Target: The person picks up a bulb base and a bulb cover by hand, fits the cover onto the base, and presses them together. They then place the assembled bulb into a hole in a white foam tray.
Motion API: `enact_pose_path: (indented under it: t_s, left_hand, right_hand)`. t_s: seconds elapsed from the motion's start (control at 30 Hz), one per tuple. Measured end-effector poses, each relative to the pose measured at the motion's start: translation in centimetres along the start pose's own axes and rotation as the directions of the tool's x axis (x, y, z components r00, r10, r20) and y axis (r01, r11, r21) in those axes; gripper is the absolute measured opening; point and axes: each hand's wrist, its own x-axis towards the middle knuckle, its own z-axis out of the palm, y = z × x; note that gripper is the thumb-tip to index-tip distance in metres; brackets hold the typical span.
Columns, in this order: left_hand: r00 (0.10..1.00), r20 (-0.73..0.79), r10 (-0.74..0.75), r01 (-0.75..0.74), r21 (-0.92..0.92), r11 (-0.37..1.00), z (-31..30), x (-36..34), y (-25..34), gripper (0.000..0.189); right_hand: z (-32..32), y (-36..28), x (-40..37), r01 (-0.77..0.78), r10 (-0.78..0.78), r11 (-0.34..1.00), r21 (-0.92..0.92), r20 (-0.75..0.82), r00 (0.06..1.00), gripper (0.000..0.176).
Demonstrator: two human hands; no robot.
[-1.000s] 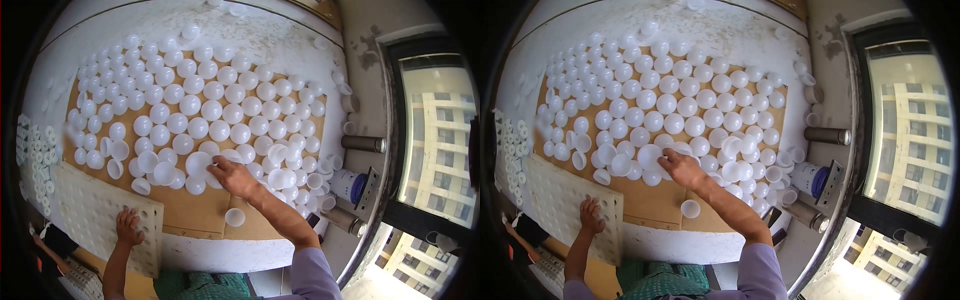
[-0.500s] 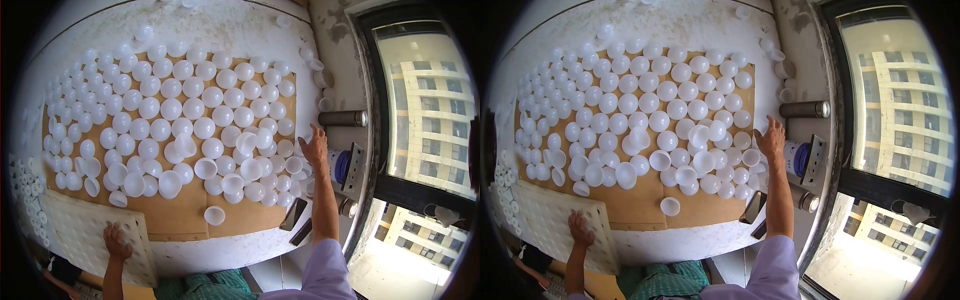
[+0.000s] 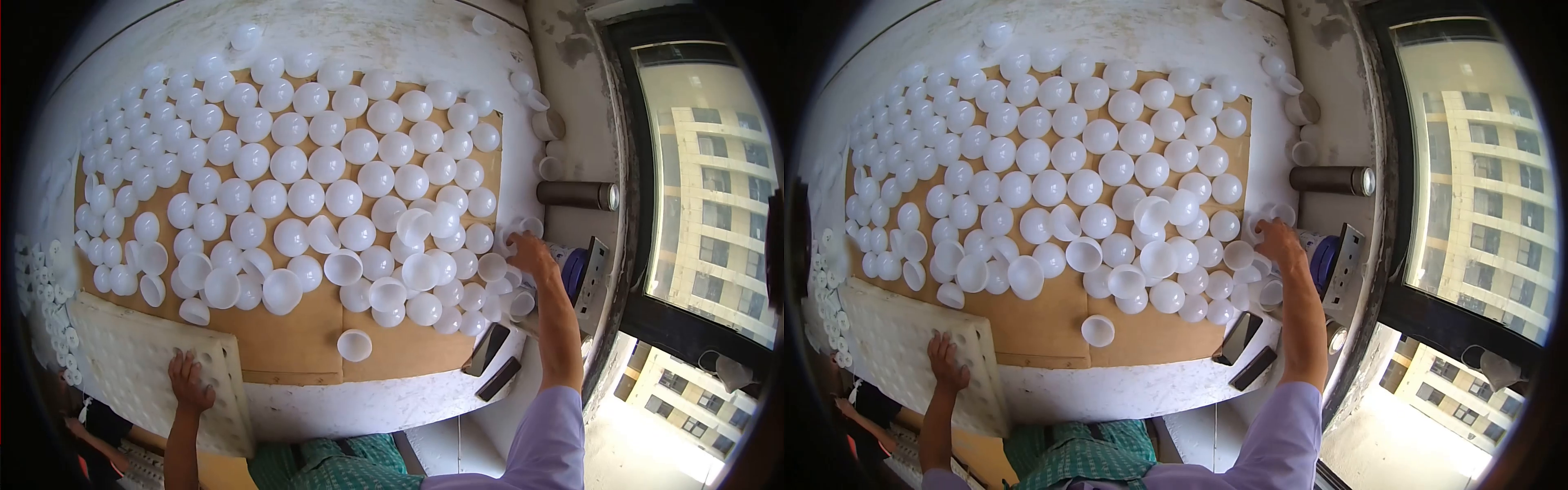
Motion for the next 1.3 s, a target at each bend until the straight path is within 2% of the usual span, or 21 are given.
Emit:
enact_pose_path:
  t_s: [0.07,0.1,0.2,0.23,0.27,0.3,0.33,0.4,0.47,0.5,0.57,0.63,0.77,0.9,0.97,1.0,1.07,1.1,1.17,1.23,1.3]
  left_hand:
    - [1.0,-0.008,-0.004,0.004,-0.006,1.0,-0.3,-0.1,0.2,0.054]
    - [1.0,-0.018,-0.008,0.008,0.001,1.0,-0.5,0.3,0.3,0.053]
    - [0.999,-0.011,-0.038,0.039,0.017,0.999,-1.4,1.1,0.7,0.049]
    - [0.999,-0.012,-0.04,0.04,0.018,0.999,-1.6,1.1,0.8,0.049]
    - [0.999,-0.021,-0.041,0.041,0.006,0.999,-1.6,1.1,0.8,0.049]
    - [0.999,-0.035,-0.041,0.041,0.007,0.999,-1.7,1.3,0.8,0.049]
    - [0.998,-0.033,-0.058,0.059,0.021,0.998,-1.8,1.5,0.8,0.049]
    - [0.998,-0.032,-0.052,0.051,-0.031,0.998,-2.1,1.5,0.9,0.049]
    - [0.998,-0.028,-0.054,0.053,-0.031,0.998,-2.2,1.2,0.8,0.049]
    - [0.998,-0.04,-0.055,0.054,-0.036,0.998,-2.2,1.1,1.0,0.05]
    - [0.997,-0.063,-0.038,0.034,-0.054,0.998,-2.0,1.3,0.8,0.05]
    - [0.998,-0.024,-0.064,0.063,-0.052,0.997,-1.9,1.0,0.7,0.049]
    - [0.998,-0.055,-0.025,0.024,-0.016,1.0,-0.2,-0.1,0.2,0.049]
    - [0.996,-0.084,0.005,-0.007,-0.024,1.0,-0.3,0.4,0.4,0.049]
    - [0.998,-0.064,-0.003,0.002,-0.017,1.0,-0.4,0.2,0.3,0.049]
    - [0.998,-0.061,0.001,-0.003,-0.021,1.0,-0.4,0.2,0.4,0.049]
    - [0.998,-0.063,0.007,-0.008,-0.014,1.0,-0.5,0.3,0.4,0.05]
    - [0.998,-0.064,0.01,-0.011,-0.019,1.0,-0.4,0.6,0.4,0.05]
    - [0.997,-0.072,0.024,-0.025,-0.013,1.0,-0.6,0.5,0.4,0.051]
    - [0.997,-0.067,0.03,-0.031,-0.015,0.999,-0.6,0.5,0.4,0.052]
    - [0.997,-0.064,0.037,-0.038,-0.016,0.999,-0.6,0.7,0.5,0.054]
  right_hand:
    - [0.4,0.3,0.2,0.023,-0.024,1.0,-0.011,-0.09,0.996,0.038]
    - [0.3,0.4,0.1,0.023,-0.024,1.0,-0.005,-0.097,0.995,0.038]
    - [0.4,0.8,-0.4,0.071,-0.061,0.997,0.022,-0.297,0.953,0.032]
    - [0.0,0.2,-0.9,0.092,-0.084,0.996,0.0,-0.407,0.909,0.033]
    - [-1.5,-1.9,-2.0,0.07,-0.051,0.997,0.027,-0.443,0.895,0.035]
    - [-1.7,-2.6,-2.2,0.13,-0.105,0.992,0.009,-0.539,0.836,0.037]
    - [-2.5,-4.6,-2.5,0.152,-0.124,0.988,0.008,-0.541,0.832,0.037]
    - [-3.8,-11.5,-4.2,0.312,-0.223,0.95,-0.006,-0.711,0.667,0.041]
    - [-5.1,-19.4,-5.4,0.499,-0.323,0.864,0.073,-0.68,0.658,0.044]
    - [-5.0,-23.0,-5.4,0.595,-0.412,0.803,0.024,-0.7,0.584,0.046]
    - [-6.1,-29.9,-5.6,0.755,-0.569,0.654,0.043,-0.63,0.529,0.048]
    - [-5.8,-35.1,-4.9,0.811,-0.655,0.585,-0.002,-0.591,0.471,0.045]
    - [-5.2,-39.2,-4.4,0.837,-0.703,0.547,0.024,-0.53,0.474,0.045]
    - [-4.7,-36.5,-7.2,0.851,-0.609,0.507,0.136,-0.643,0.465,0.058]
    - [-4.0,-32.0,-8.9,0.838,-0.493,0.508,0.198,-0.731,0.472,0.054]
    - [-3.7,-29.1,-9.9,0.8,-0.41,0.545,0.253,-0.752,0.517,0.052]
    - [-1.0,-22.1,-10.8,0.623,-0.203,0.731,0.279,-0.783,0.588,0.05]
    - [0.7,-17.9,-10.8,0.519,-0.168,0.821,0.237,-0.77,0.616,0.055]
    - [2.9,-11.5,-11.3,0.269,-0.096,0.944,0.193,-0.617,0.781,0.073]
    - [4.3,-7.3,-10.9,0.168,-0.094,0.979,0.113,-0.48,0.872,0.08]
    - [5.0,-4.8,-9.7,0.138,-0.103,0.989,0.054,-0.421,0.901,0.081]
